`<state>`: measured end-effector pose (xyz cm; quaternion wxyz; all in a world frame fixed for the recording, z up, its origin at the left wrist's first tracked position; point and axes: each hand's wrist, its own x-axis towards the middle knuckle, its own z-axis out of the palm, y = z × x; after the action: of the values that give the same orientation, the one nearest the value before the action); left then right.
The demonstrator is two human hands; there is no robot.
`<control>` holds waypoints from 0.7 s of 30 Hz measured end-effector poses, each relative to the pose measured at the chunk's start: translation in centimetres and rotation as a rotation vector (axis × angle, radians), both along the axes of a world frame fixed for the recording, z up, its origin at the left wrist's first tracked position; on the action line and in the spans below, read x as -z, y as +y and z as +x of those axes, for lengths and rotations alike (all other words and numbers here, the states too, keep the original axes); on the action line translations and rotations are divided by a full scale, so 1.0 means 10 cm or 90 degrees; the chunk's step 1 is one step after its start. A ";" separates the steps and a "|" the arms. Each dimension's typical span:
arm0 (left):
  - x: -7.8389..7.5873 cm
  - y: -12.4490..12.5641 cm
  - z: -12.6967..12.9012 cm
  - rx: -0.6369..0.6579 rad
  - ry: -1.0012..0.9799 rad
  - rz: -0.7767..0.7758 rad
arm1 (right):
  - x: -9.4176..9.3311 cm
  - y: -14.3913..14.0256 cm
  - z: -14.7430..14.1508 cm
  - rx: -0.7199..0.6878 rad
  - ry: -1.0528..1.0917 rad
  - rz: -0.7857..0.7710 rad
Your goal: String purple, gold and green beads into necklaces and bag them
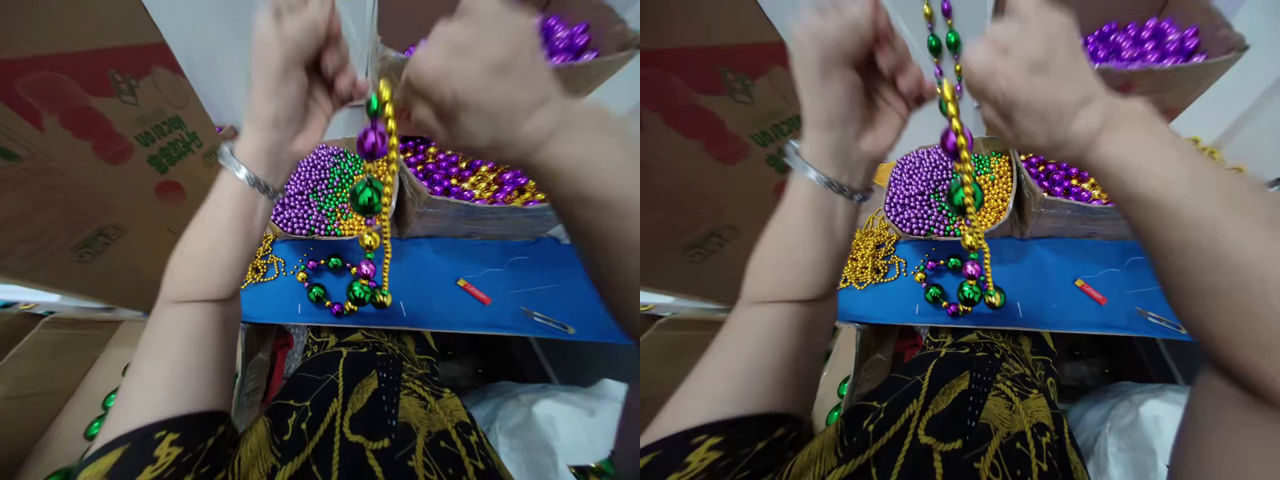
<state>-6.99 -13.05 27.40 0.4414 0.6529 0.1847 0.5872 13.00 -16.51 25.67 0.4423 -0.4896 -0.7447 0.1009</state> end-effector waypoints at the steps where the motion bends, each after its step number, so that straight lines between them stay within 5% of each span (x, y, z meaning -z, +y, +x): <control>1: 0.16 0.00 0.05 0.040 -0.027 -0.001 | 0.04 0.03 0.00 -0.019 -0.098 0.026; 4: 0.72 -0.05 0.18 0.059 -0.048 -0.061 | 0.41 0.04 0.07 -0.062 -0.317 0.094; 9: 1.32 -0.20 0.40 0.111 0.003 -0.113 | 1.12 -0.25 0.31 -0.033 -0.267 0.031; 14: 1.57 -0.31 0.64 0.157 0.017 -0.173 | 1.38 -0.50 0.48 0.052 -0.270 0.038; 18: 1.64 -0.31 0.79 0.172 -0.072 -0.405 | 1.56 -0.58 0.52 0.067 -0.276 0.035; 21: 1.65 -0.26 0.85 0.173 -0.135 -0.548 | 1.80 -0.67 0.43 0.124 -0.116 0.005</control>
<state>1.46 -15.60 10.90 0.7619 0.3651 0.2782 0.4571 17.34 -23.21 7.71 0.3820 -0.5650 -0.7313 0.0098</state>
